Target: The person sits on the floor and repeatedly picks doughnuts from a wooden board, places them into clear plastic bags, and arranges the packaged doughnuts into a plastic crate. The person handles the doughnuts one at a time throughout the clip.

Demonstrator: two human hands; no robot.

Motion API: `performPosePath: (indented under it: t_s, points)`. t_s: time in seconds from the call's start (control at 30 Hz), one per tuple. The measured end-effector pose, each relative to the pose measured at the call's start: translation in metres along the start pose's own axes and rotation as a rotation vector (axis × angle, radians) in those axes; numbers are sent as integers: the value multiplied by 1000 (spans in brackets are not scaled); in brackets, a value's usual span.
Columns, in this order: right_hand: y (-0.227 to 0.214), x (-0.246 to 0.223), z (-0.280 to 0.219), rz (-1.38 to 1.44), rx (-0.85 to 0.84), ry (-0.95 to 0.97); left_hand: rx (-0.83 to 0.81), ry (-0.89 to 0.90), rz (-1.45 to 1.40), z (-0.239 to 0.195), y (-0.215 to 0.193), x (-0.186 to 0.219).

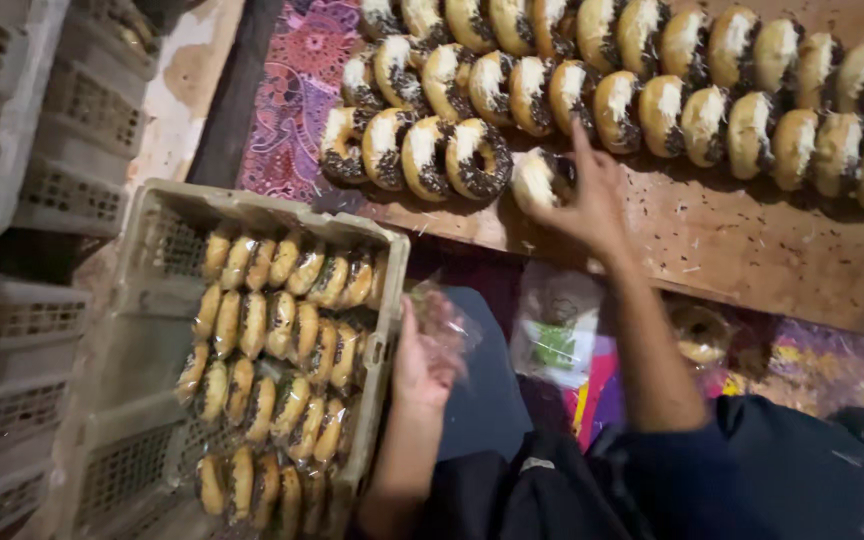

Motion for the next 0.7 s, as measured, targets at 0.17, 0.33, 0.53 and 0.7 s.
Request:
performPosePath:
  t_s: [0.17,0.33,0.53,0.7]
  points:
    - [-59,97,-67,-139,84,-201,95,-68,-143,12,-26,6]
    - [-30,144,-65,-140,417,150,-416,-18,-214,16,67,-32]
    - [-60,88,-109,506,394,-190,-353,-10,-258,12,102,-57]
    - [-72,81,-212,842,52,-406,-429,25,-161,-19,116,-58]
Point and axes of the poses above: each hand's wrist, its own z-axis towards the middle knuckle, its own y-axis out of the palm, x = y × z, the point moved 9 cm from there along z, towards the middle knuckle, and after that the axes turned 14 degrees about y, right-handed, at the moved point
